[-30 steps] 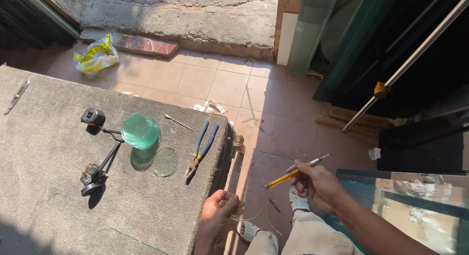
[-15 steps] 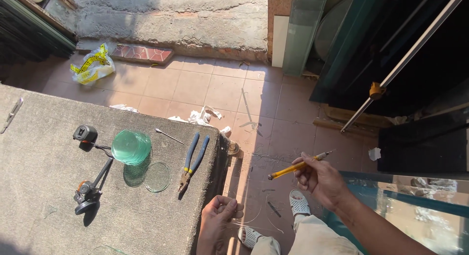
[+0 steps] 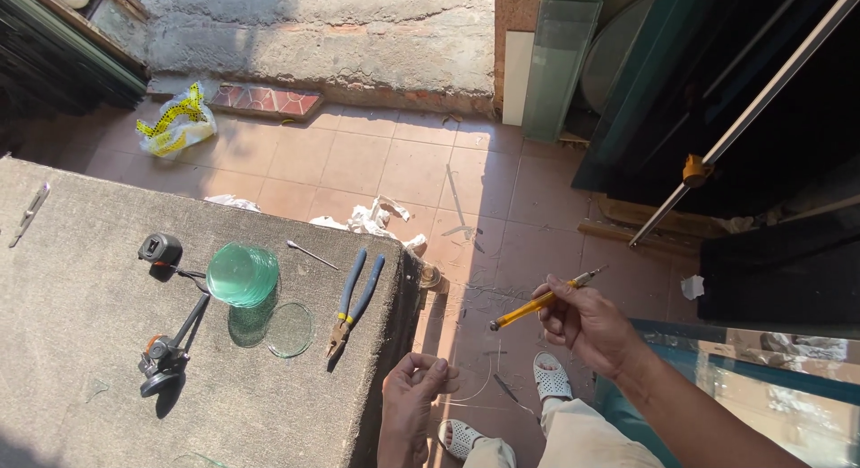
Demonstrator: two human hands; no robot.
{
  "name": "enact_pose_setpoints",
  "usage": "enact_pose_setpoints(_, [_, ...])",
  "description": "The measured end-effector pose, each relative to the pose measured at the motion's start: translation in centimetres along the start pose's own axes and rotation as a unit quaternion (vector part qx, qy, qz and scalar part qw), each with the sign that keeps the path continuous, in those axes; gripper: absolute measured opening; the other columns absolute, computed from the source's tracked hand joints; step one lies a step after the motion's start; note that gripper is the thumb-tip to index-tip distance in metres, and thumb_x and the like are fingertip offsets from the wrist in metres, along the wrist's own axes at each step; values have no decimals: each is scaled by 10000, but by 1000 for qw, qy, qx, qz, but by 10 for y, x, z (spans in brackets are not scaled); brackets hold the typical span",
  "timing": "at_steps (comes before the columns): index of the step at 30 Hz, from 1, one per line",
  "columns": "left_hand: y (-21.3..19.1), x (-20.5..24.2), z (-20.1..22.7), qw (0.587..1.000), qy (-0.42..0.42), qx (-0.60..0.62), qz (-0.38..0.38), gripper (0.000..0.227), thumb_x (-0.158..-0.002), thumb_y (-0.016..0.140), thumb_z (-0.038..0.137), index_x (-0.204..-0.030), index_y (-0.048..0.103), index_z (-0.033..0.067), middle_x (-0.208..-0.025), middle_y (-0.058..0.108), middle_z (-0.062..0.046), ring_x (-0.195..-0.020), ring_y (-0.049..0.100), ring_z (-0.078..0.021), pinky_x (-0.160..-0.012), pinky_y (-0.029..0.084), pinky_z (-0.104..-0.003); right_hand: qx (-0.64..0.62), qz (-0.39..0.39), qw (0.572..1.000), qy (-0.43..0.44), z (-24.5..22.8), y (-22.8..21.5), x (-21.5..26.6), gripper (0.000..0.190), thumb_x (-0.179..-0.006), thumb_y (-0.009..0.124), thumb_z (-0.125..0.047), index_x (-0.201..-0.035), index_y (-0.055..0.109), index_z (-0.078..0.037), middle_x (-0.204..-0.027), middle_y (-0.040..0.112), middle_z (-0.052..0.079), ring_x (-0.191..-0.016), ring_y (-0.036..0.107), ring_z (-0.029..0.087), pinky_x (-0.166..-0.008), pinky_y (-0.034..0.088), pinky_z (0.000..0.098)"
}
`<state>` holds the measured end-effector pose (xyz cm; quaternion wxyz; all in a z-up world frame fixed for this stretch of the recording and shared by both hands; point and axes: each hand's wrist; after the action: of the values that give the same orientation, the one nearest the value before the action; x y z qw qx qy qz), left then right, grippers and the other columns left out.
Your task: Scoring a circular shape on a glass sheet and breaking off the excess material using pliers
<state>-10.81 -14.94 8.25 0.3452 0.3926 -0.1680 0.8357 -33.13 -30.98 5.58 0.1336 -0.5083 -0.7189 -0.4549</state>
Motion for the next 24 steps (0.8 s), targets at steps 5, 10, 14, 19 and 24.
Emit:
enact_pose_setpoints(5, [19, 27, 15, 998, 28, -19, -48, 148, -872, 806, 30, -856, 681, -48, -772, 788, -244, -642, 701, -255, -746, 617, -366, -4, -32, 999, 3, -3, 12, -2, 344, -1044, 575, -262, -1099, 741, 34, -792, 614, 166, -609, 557, 185, -506, 487, 291])
enact_pose_setpoints(10, [25, 14, -1, 997, 32, -43, -63, 149, -861, 812, 36, -852, 682, -39, -742, 784, -240, -631, 738, -268, -674, 636, -348, 74, 24, 997, -6, -3, 42, -6, 329, -1043, 577, -220, -1133, 757, 41, -826, 629, 161, -631, 538, 170, -533, 478, 268])
enact_pose_setpoints(14, [21, 0, -16, 999, 25, 13, -39, 201, -841, 836, 60, -841, 650, -17, -754, 789, -247, -595, 711, -279, -687, 603, -357, -23, -12, 1000, -6, -2, 33, -3, 357, -1042, 584, -266, -1108, 743, 47, -795, 634, 155, -594, 543, 181, -514, 452, 281])
enact_pose_setpoints(19, [15, -8, -22, 994, 30, 104, -6, 156, -877, 775, -29, -895, 620, -30, -821, 797, -290, -662, 758, -338, -758, 608, -404, 51, 37, 996, -56, -14, 11, 6, 356, -1056, 580, -281, -1065, 746, 34, -775, 625, 146, -589, 519, 178, -478, 404, 275])
enact_pose_setpoints(24, [17, -18, -30, 984, 40, 175, 18, 222, -871, 766, -46, -878, 560, 37, -972, 811, -296, -793, 788, -329, -766, 571, -326, 94, 48, 992, -63, -20, -6, 19, 343, -1068, 569, -284, -1032, 732, 16, -733, 597, 144, -580, 497, 175, -475, 386, 281])
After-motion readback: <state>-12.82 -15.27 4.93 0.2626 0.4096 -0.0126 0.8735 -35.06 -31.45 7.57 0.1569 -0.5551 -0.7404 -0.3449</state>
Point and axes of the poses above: each hand's wrist, its own x-axis away from the middle knuckle, its own y-axis out of the palm, z = x × y
